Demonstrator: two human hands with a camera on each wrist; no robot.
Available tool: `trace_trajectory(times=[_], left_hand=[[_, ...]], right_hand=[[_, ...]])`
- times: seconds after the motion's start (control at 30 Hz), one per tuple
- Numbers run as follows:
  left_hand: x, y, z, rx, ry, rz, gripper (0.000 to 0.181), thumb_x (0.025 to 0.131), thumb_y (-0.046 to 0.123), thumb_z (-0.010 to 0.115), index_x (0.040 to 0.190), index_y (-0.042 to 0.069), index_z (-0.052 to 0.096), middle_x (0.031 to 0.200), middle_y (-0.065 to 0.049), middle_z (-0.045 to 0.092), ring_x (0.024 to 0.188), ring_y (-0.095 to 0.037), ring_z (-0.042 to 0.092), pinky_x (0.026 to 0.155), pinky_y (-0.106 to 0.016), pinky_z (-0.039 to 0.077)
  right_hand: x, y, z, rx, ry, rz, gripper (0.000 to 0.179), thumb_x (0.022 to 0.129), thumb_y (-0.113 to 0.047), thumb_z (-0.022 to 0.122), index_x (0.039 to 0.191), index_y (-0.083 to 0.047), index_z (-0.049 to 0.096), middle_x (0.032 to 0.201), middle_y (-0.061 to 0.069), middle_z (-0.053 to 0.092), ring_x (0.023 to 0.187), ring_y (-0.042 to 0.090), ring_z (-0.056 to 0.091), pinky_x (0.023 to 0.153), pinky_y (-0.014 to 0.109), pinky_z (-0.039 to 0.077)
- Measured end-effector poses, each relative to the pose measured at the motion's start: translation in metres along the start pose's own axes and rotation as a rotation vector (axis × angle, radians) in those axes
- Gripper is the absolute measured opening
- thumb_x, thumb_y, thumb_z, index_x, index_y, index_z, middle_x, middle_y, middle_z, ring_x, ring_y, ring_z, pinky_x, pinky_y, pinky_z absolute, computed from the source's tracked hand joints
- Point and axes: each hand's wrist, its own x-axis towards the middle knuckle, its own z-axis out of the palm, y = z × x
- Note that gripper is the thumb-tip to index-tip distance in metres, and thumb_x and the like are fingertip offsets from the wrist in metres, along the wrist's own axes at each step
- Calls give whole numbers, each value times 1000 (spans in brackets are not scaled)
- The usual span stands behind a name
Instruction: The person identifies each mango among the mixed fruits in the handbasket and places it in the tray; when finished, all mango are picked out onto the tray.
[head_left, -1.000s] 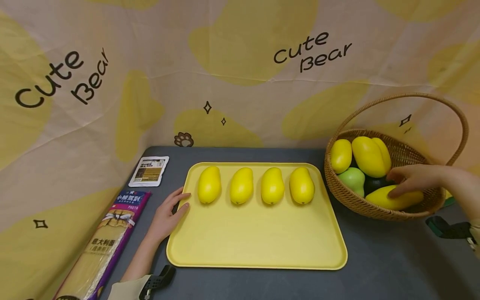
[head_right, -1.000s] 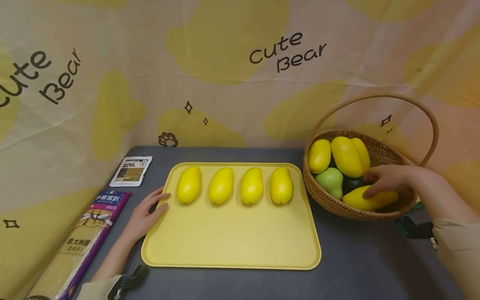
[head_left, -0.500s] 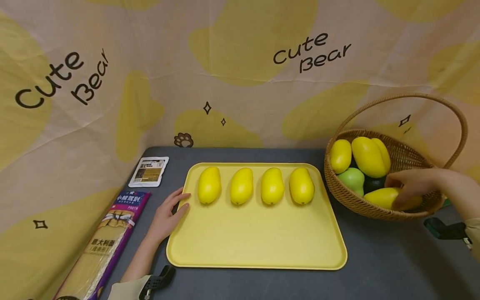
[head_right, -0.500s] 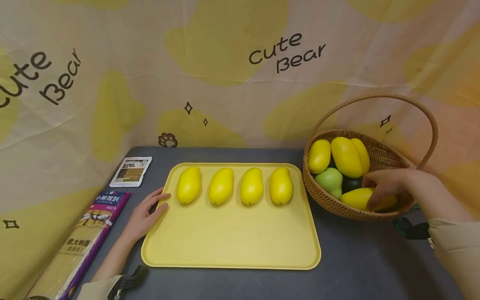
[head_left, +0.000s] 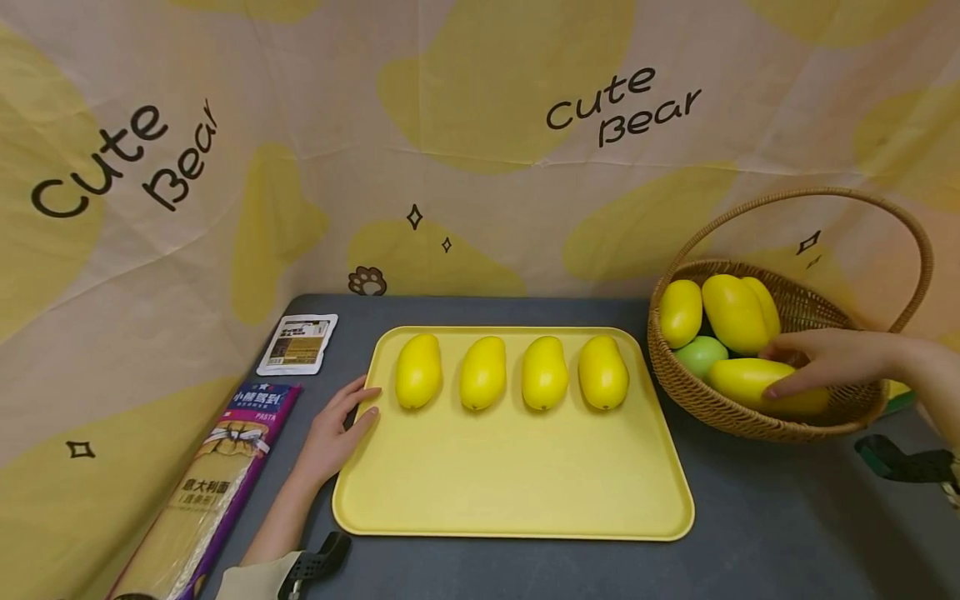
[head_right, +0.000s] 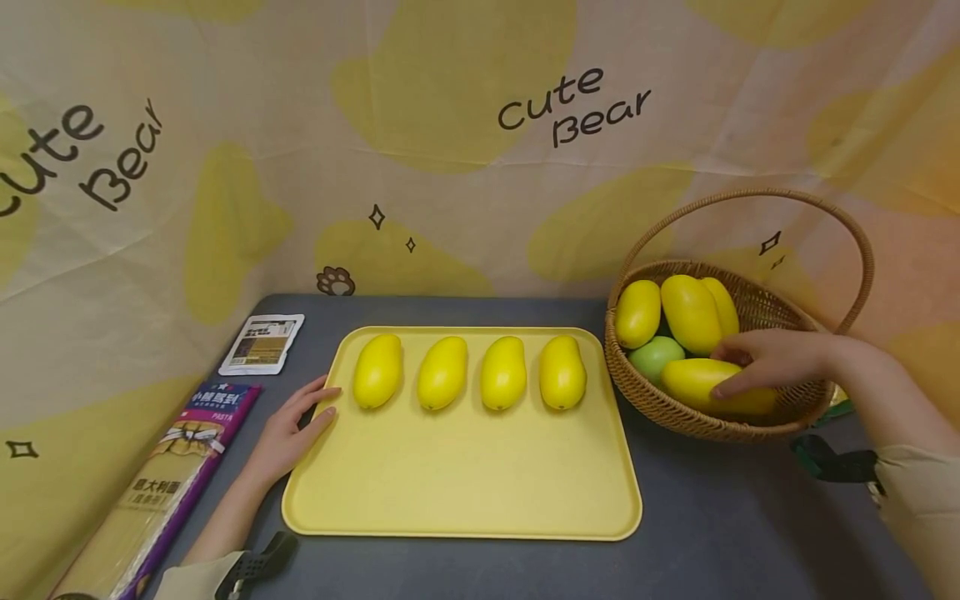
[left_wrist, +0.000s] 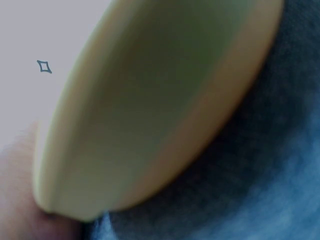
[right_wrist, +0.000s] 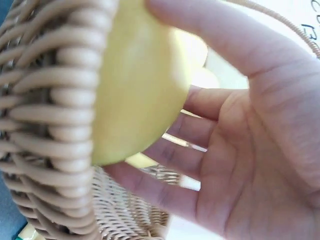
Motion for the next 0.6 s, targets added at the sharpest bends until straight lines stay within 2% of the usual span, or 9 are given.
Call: trace_trajectory(times=[0.1, 0.17, 0.33, 0.47, 0.6], left_hand=[[-1, 0, 0, -5, -1, 1, 33, 97, 16, 61, 127, 3, 63, 147, -18, 43, 134, -41, 39, 109, -60, 27], [-1, -1, 0, -7, -1, -2, 33, 97, 16, 61, 127, 3, 63, 147, -18, 43, 135, -40, 38, 109, -60, 27], [-1, 0, -1, 0, 1, -10, 33, 97, 16, 61, 127, 3, 63, 147, -18, 43, 135, -40, 39, 110, -59, 27], [0, 0, -1, 7, 0, -12, 33, 97, 16, 61, 127, 3, 63, 147, -18, 43, 134, -40, 39, 110, -59, 27], [0, 0, -1, 8, -2, -17, 33, 97, 16, 61, 127, 3, 63, 147, -18, 43, 134, -40, 39, 110, -59, 27]], right_hand=[[0, -9, 1, -42, 95, 34, 58, 91, -37, 67, 128, 5, 53, 119, 11, 61, 104, 33, 59, 79, 47, 51], [-1, -14, 1, -65, 164, 56, 63, 90, -41, 67, 130, 5, 52, 121, 16, 61, 105, 36, 59, 78, 49, 51], [-2, -26, 1, -40, 292, 80, 65, 92, -45, 65, 133, 3, 50, 123, 22, 58, 101, 34, 59, 74, 45, 50], [-3, -35, 1, 8, 322, 92, 65, 94, -46, 61, 137, 0, 45, 126, 24, 56, 101, 35, 58, 74, 46, 50], [-2, -46, 1, 55, 327, 107, 74, 95, -48, 58, 145, 2, 35, 137, 30, 44, 109, 43, 53, 77, 52, 49]])
